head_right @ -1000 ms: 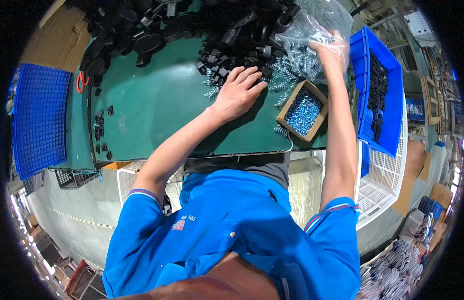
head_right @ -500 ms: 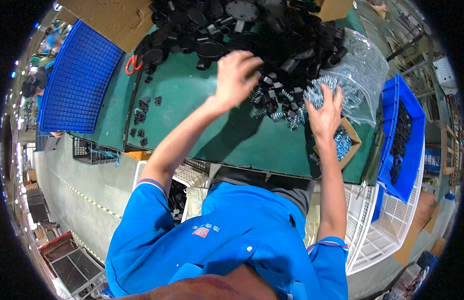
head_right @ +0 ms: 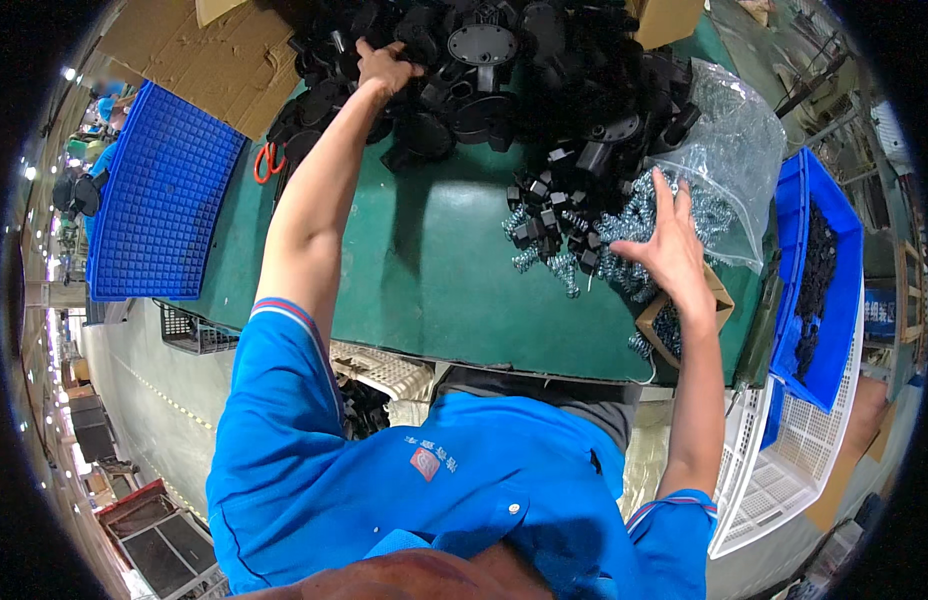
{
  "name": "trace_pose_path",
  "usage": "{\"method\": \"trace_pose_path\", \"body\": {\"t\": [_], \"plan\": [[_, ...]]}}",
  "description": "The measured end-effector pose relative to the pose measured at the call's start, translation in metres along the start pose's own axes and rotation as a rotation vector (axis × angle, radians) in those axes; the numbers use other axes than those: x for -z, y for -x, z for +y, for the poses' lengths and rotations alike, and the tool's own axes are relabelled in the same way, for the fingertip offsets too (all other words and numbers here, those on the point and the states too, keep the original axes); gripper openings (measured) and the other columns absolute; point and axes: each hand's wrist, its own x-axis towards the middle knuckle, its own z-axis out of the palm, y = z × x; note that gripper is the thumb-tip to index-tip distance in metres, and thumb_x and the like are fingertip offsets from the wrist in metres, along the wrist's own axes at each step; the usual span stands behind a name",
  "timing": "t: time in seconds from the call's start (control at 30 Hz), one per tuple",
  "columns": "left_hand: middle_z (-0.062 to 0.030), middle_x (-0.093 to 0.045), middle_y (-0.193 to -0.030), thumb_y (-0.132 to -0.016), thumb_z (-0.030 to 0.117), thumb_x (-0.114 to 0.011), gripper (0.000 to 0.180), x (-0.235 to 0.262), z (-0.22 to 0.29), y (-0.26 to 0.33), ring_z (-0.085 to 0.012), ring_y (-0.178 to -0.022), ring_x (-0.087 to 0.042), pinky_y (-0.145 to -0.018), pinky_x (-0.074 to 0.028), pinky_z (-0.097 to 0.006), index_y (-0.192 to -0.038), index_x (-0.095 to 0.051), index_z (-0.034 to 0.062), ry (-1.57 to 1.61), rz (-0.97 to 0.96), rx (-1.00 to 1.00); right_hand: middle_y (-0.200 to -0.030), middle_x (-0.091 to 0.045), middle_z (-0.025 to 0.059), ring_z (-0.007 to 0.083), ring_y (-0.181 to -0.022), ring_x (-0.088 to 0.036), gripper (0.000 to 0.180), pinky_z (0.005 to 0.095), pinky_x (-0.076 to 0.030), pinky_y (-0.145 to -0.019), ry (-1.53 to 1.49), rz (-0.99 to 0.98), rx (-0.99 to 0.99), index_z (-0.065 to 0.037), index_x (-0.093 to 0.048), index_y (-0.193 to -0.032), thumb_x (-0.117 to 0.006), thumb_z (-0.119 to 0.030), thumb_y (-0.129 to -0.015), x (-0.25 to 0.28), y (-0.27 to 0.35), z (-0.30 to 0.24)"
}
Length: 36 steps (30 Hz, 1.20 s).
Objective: The person assembles small mechanical components at a workbench. They repeatedly pick up black plastic housings and metal springs, insert the springs into the housings, and use a power screwdriver to fasten screws. Completed assemblies are placed into a blue bin.
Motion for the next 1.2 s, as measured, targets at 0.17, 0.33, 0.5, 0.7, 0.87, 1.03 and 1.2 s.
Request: {"method": "trace_pose_path", "body": {"t": [0.17,0.33,0.5,0.7,0.87,1.03,1.2], "plan": [[-0.0045,-0.053,-0.138,-0.065,0.040,-0.077,0.065,-0.022,0.007,0.063,-0.0318,-0.129,-0.046,-0.103,-0.043,-0.044,-0.124,-0.065,0.0159,-0.031,-0.048,-0.228,-0.149,-0.027,0.0331,0.0475,-0.129,-0.043,0.104,0.0480,-0.042,-0.103,0.138,-0.002,0.021,-0.013,-0.030,-0.150,-0.085,-0.034,-0.064,0.002,-0.012,0.002],[-0.0079,-0.050,-0.139,-0.064,0.046,-0.078,0.071,-0.006,0.005,0.112,-0.0322,-0.126,-0.048,-0.104,-0.040,-0.048,-0.127,-0.063,0.0168,-0.069,-0.145,-0.448,-0.151,-0.026,0.0315,0.0446,-0.130,-0.044,0.101,0.0468,-0.043,-0.101,0.106,-0.022,0.020,-0.013,-0.031,-0.149,-0.084,-0.034,-0.065,0.004,-0.010,-0.004],[-0.0096,-0.073,-0.096,-0.082,0.026,-0.072,0.029,0.076,-0.040,0.088,-0.0210,-0.089,-0.069,-0.085,-0.052,-0.031,-0.102,-0.073,0.0056,0.509,0.096,-0.475,-0.152,-0.025,0.0314,0.0459,-0.130,-0.043,0.099,0.0464,-0.042,-0.102,0.098,0.000,-0.031,-0.016,-0.030,-0.150,-0.082,-0.035,-0.068,0.006,-0.005,-0.001],[-0.0196,-0.064,-0.122,-0.079,0.049,-0.068,0.059,0.114,-0.284,-0.025,-0.0324,-0.117,-0.059,-0.097,-0.046,-0.036,-0.122,-0.066,0.0073,0.289,0.216,0.162,-0.151,-0.029,0.0292,0.0433,-0.135,-0.039,0.099,0.0444,-0.039,-0.106,0.058,-0.042,-0.011,-0.023,-0.028,-0.152,-0.081,-0.030,-0.068,-0.005,-0.015,0.012],[-0.0159,-0.049,-0.141,-0.076,0.040,-0.075,0.063,0.063,-0.207,-0.032,-0.0347,-0.128,-0.047,-0.106,-0.040,-0.042,-0.133,-0.057,0.0184,-0.087,0.350,0.385,-0.149,-0.033,0.0286,0.0433,-0.134,-0.040,0.097,0.0456,-0.038,-0.106,0.082,0.019,-0.053,-0.022,-0.034,-0.150,-0.082,-0.026,-0.066,-0.005,-0.010,0.013],[-0.0086,-0.059,-0.121,-0.079,0.030,-0.068,0.026,0.014,-0.205,-0.043,-0.0359,-0.122,-0.048,-0.099,-0.045,-0.046,-0.103,-0.074,0.0223,-0.036,0.410,0.058,-0.148,-0.037,0.0227,0.0399,-0.137,-0.037,0.094,0.0440,-0.036,-0.108,0.041,0.007,0.009,-0.020,-0.035,-0.149,-0.081,-0.019,-0.067,-0.006,-0.010,0.019],[-0.0118,-0.064,-0.109,-0.079,0.020,-0.062,0.027,0.000,-0.181,0.003,-0.0382,-0.109,-0.053,-0.093,-0.047,-0.044,-0.103,-0.069,0.0095,0.052,0.370,0.051,-0.148,-0.038,0.0244,0.0392,-0.135,-0.039,0.090,0.0420,-0.036,-0.107,0.011,0.041,0.016,-0.020,-0.039,-0.147,-0.081,-0.029,-0.068,-0.008,-0.013,0.014]]}}
